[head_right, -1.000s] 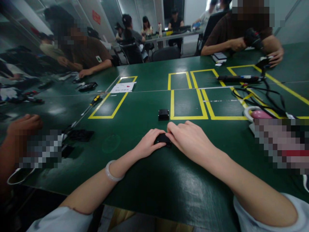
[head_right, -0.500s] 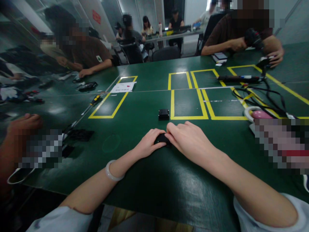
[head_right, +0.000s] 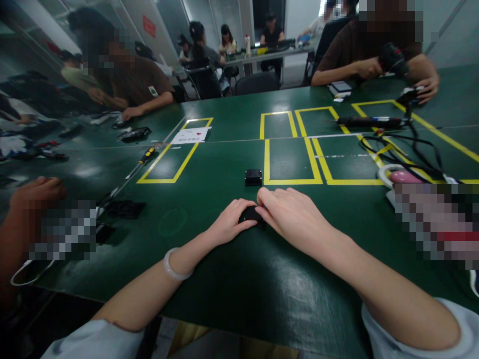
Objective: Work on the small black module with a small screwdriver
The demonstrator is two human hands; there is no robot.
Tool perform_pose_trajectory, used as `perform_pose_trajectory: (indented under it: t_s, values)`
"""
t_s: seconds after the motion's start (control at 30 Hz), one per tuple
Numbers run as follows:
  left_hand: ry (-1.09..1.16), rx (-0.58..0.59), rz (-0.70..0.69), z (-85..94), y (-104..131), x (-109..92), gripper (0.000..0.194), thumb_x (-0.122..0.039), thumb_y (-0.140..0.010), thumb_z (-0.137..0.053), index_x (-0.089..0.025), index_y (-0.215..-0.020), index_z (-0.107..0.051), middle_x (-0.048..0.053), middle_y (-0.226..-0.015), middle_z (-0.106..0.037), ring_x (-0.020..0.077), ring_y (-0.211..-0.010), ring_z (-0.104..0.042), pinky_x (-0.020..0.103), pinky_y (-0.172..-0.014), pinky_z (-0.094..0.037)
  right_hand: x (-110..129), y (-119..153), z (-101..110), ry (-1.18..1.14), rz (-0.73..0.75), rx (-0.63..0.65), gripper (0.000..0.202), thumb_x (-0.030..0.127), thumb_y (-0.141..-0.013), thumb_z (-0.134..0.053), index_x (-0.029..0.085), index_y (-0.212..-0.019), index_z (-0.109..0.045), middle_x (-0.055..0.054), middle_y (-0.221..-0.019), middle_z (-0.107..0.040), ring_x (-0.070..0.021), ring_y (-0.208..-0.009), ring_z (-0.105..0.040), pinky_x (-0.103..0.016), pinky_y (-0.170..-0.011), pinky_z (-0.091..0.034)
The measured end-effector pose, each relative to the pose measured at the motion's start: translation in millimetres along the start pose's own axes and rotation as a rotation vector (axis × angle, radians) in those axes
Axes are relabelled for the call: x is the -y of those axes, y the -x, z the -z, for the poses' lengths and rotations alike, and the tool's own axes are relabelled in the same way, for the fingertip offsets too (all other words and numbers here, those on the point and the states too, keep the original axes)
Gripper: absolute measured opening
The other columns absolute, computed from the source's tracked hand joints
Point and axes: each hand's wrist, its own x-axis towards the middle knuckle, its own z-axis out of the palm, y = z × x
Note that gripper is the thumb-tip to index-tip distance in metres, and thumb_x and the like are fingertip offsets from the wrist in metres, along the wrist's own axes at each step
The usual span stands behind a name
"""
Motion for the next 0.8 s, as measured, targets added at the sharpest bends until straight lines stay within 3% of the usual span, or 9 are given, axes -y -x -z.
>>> perform_pose_trajectory:
  t_s: [0.27, 0.53, 0.8]
  values:
    - [0.004, -0.006, -0.002, 0.0, 1.0, -0.4, 0.036, -0.042, -0.09, -0.055, -0.02, -0.119, -0.05, 0.007, -0.111, -0.057, 0.0236, -0.102, -0.05, 0.037, -0.09, -0.042, -3.9, 1.0, -3.4, -0.022, 0.016, -0.041, 0.013, 0.023, -0.09, -0.044, 0.02, -0.103, -0.045, -0.002, -0.085, -0.061, -0.0184, -0.078, -0.06, -0.029, -0.066, -0.041]
    - [0.003, 0.011, -0.003, 0.9, 0.6, -0.7, 0.038, -0.042, -0.091, -0.054, -0.02, -0.12, -0.049, 0.007, -0.112, -0.057, 0.0238, -0.102, -0.05, 0.037, -0.091, -0.042, -3.4, -0.3, 0.4, 0.05, -0.005, -0.053, 0.015, 0.036, -0.093, -0.046, 0.021, -0.092, -0.047, 0.0, -0.073, -0.061, -0.018, -0.066, -0.058, -0.028, -0.059, -0.036]
    - [0.012, 0.018, 0.006, 1.6, 1.2, -0.9, 0.038, -0.043, -0.091, -0.053, -0.021, -0.122, -0.049, 0.007, -0.113, -0.057, 0.0239, -0.103, -0.05, 0.038, -0.091, -0.042, -4.8, -0.8, -0.9, 0.037, -0.008, -0.071, 0.018, 0.037, -0.094, -0.043, 0.021, -0.087, -0.047, 0.0, -0.07, -0.06, -0.0166, -0.062, -0.056, -0.026, -0.056, -0.034]
